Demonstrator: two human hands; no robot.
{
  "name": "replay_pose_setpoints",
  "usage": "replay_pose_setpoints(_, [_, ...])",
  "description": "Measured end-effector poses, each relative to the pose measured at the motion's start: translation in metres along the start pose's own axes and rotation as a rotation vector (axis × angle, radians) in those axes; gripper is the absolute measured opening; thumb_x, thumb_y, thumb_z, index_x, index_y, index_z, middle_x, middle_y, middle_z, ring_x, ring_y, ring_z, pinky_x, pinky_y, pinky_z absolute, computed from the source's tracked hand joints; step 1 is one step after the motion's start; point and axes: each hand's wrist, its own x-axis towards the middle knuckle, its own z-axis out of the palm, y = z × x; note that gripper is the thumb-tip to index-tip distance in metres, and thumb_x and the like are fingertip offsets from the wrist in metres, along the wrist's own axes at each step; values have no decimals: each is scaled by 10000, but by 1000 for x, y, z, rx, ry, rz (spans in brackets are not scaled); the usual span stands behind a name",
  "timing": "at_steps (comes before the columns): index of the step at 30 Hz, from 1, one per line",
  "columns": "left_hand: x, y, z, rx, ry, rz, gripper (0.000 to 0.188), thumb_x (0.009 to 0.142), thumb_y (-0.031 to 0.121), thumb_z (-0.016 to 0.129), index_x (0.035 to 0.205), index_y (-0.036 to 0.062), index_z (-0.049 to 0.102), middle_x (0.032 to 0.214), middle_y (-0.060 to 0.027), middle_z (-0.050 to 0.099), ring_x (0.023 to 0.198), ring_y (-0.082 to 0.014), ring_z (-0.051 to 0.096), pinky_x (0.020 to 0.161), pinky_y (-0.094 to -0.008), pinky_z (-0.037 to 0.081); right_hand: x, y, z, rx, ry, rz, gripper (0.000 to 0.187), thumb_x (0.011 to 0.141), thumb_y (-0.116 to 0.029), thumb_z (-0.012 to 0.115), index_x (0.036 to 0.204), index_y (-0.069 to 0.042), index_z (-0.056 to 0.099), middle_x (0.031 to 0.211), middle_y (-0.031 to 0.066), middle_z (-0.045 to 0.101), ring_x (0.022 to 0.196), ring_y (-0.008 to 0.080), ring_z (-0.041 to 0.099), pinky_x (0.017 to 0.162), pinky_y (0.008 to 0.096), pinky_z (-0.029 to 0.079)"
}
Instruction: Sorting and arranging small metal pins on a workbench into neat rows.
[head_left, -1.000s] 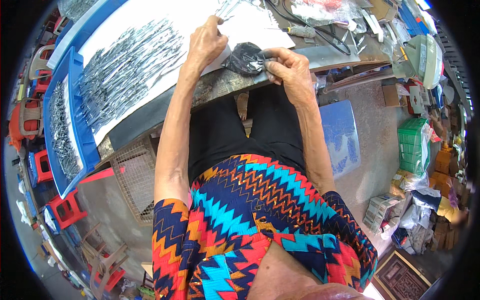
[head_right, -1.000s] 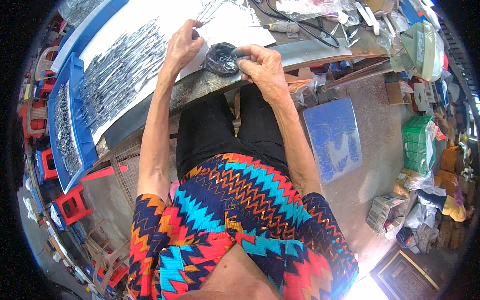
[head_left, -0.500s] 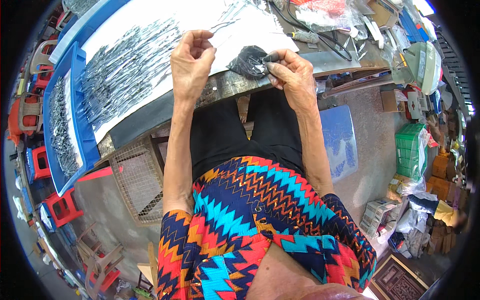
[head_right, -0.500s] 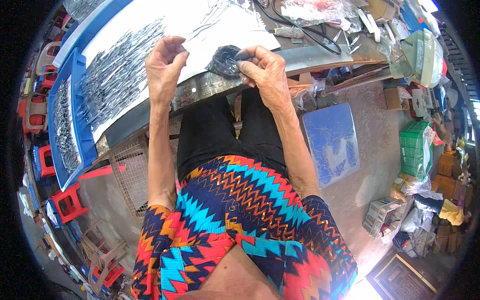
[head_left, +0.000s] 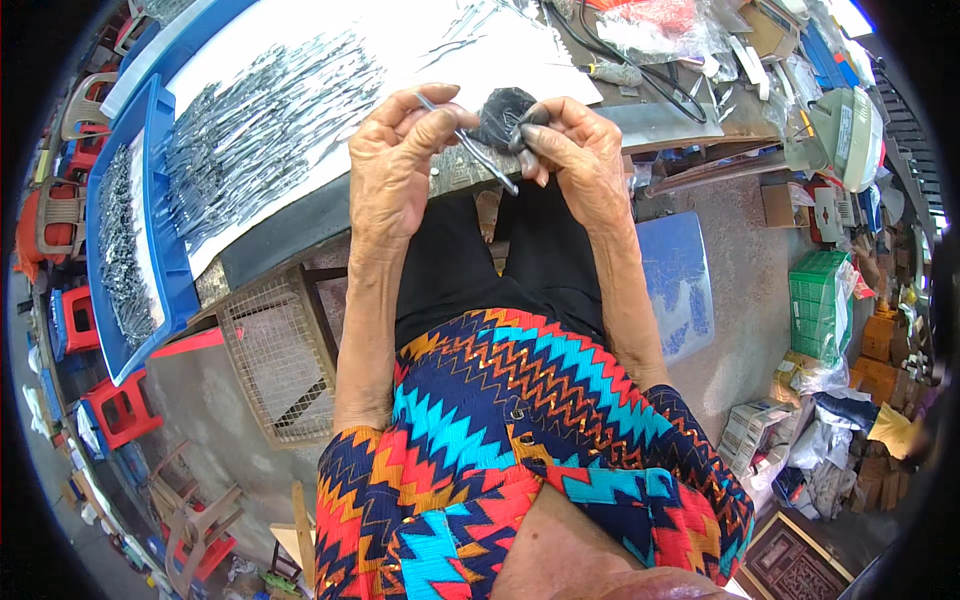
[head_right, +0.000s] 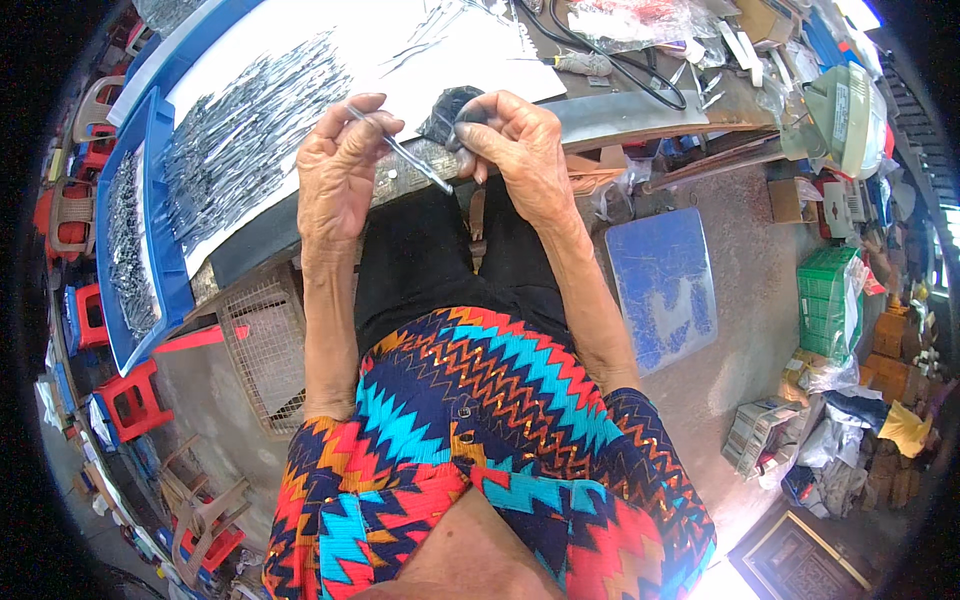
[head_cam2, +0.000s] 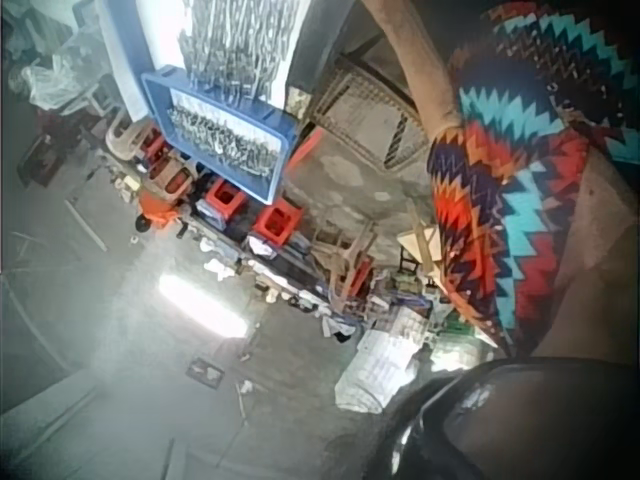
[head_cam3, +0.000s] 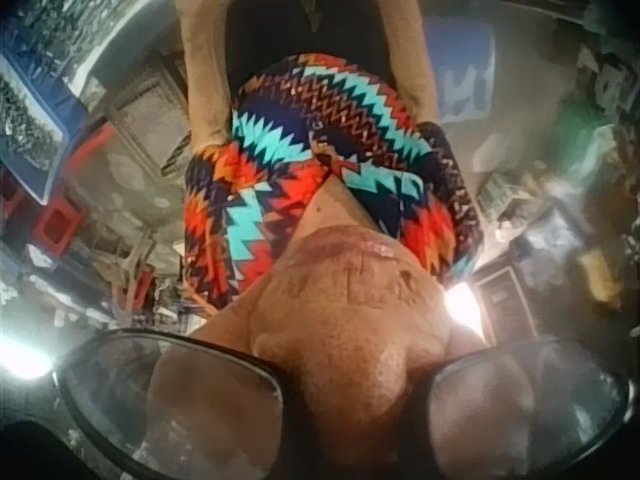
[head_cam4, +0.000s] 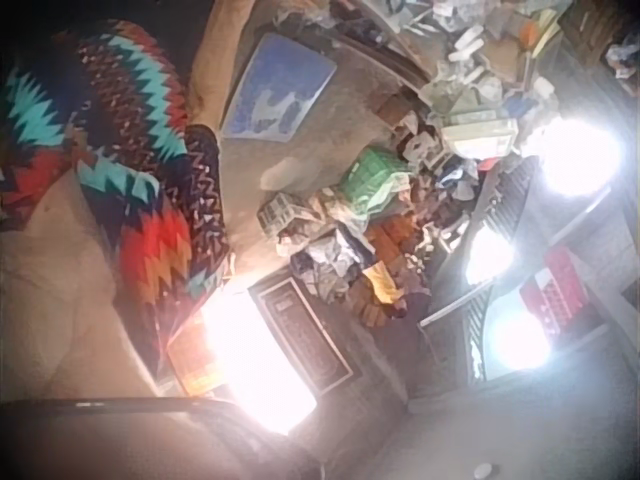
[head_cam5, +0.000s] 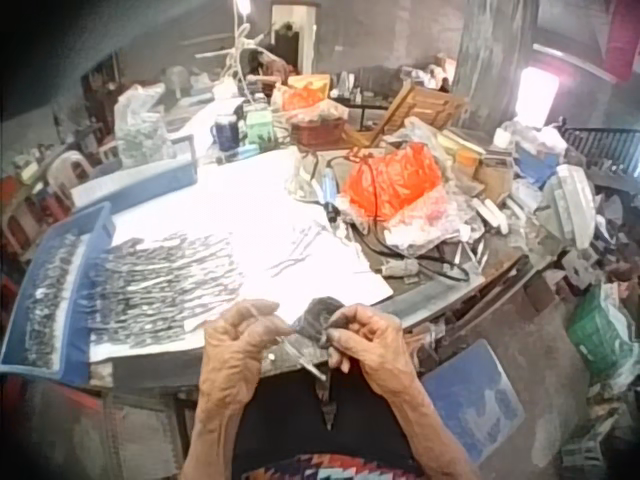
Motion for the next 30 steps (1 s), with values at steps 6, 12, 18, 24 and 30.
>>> replay_pose_setpoints(6, [-13,-10,16,-46,-128,-76,380,813,123,606,1129,-32,462,811,-97,609,746,-147,573,686,-255,462,3,-2,3,2,28,-78,113,804,-96,592,856,3,585,632,7,556,518,46,494,481,165,394])
replay_pose_setpoints(12, [-21,-22,21,56,-168,-91,397,862,171,540,1171,-29,389,778,-71,578,661,-75,489,555,-168,355,3,0,7,83,-7,-52,124,803,-83,591,873,18,573,637,21,559,507,42,479,464,153,373])
replay_pose_setpoints(18, [-24,-22,25,110,-175,-94,400,866,170,530,1178,-34,382,748,-63,571,605,-55,426,534,-162,319,2,3,7,246,-17,-23,120,815,-76,581,880,23,563,633,35,557,488,57,484,450,151,369])
replay_pose_setpoints(24, [-24,-24,24,104,-210,-120,419,870,177,527,1193,-33,361,735,-65,569,598,-55,425,528,-168,317,3,7,3,342,-52,20,117,823,-78,579,876,24,560,626,34,534,491,66,469,438,158,367])
replay_pose_setpoints(30, [-25,-25,24,92,-212,-122,426,870,178,529,1193,-36,354,728,-73,568,587,-58,419,526,-172,320,0,7,4,374,-47,47,127,830,-82,575,871,36,549,606,33,511,474,61,437,416,178,381])
